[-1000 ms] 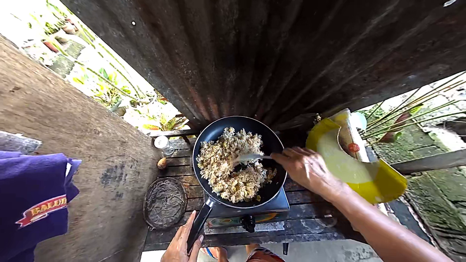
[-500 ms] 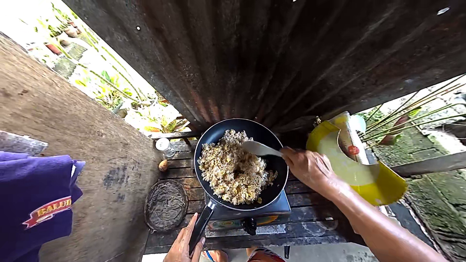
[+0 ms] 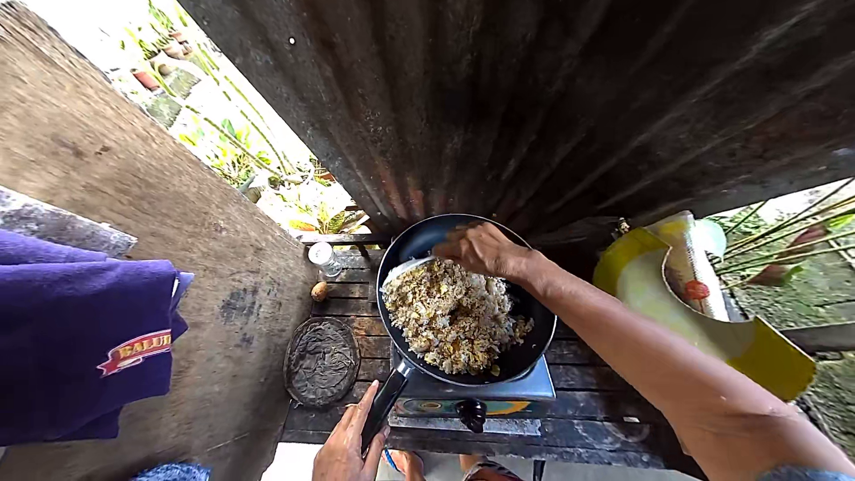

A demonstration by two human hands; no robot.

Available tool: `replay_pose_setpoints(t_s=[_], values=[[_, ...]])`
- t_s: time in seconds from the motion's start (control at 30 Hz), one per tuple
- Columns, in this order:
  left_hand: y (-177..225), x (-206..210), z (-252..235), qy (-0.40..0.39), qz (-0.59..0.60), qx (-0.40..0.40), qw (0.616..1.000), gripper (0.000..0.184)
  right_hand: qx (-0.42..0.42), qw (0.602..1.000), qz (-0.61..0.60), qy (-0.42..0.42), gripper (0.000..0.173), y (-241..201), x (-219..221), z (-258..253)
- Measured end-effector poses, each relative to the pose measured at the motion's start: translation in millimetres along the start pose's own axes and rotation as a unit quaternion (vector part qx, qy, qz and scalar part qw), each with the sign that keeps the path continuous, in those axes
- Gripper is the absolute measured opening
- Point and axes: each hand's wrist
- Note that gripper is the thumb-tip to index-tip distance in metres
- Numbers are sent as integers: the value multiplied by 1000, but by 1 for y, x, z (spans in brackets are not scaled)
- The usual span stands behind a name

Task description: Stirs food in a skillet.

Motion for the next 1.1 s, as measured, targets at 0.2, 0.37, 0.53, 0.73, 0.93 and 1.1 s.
replay_pose_setpoints(t_s=[0.2, 0.37, 0.53, 0.73, 0.93, 1.1], values=[[0, 0, 0, 4, 3, 6, 1000, 56, -81, 988, 44, 124, 25, 13, -10, 72], [2, -3, -2, -6, 13, -1, 1000, 56, 86, 973, 55, 207, 16, 50, -24, 97], [1, -2, -2, -12, 13, -7, 1000, 57, 306, 951, -2, 31, 24, 61, -11, 67], [0, 0, -1, -3, 6, 1, 1000, 56, 149, 982, -110, 45, 27, 51, 26, 74], [1, -1, -2, -3, 10, 8, 1000, 56, 27, 963, 46, 264, 29, 30, 59, 145], [2, -2, -2, -3, 13, 10, 1000, 55, 36, 952, 75, 295, 33, 19, 50, 186]])
Point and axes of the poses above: each hand's wrist, its own z-axis away from the middle knuckle, its own x-axis out of the palm, y = z × x, and after that the axes turned 13 degrees about x, right-handed
